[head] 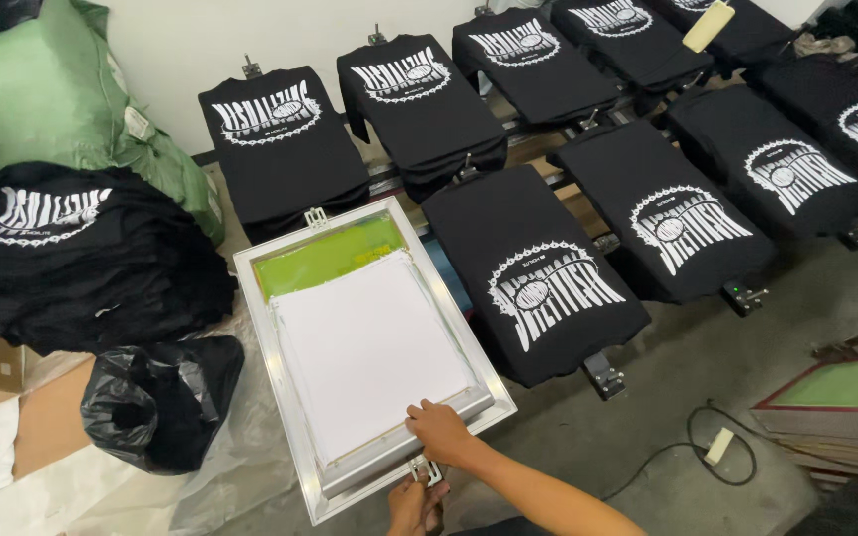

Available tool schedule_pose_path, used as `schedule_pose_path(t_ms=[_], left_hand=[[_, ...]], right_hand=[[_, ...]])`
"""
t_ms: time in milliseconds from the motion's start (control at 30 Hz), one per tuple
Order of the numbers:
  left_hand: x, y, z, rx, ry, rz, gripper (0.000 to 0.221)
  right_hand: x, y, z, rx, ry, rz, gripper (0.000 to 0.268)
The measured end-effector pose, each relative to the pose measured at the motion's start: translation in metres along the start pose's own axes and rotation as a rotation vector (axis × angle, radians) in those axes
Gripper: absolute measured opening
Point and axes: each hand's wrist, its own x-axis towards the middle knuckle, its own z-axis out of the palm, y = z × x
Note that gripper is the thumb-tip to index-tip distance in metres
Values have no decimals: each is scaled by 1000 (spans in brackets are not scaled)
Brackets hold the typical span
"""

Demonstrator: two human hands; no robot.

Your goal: The person uses a squeegee to pull white ink across a screen printing frame, applying a design onto black t-shirts. The person repeatedly aligns the frame, pulls the squeegee, and lifts the frame to reveal the printed design on the shirts.

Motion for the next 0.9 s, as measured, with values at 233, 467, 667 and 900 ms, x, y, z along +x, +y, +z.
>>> schedule_pose_path(t_ms=[233,467,667,900], left_hand=[[-14,3,3,9,5,81,34],[0,-5,0,3,11,71,30],[8,-10,-4,26,34,62,32],[-6,-3,3,126,89,45,43]], right_hand=[[-3,-5,-10,22,-20,44,23],[-3,-5,-7,6,-42,69,21],[-1,-5,-6,3,-73,77,19],[1,-1,1,1,-33,56,19]])
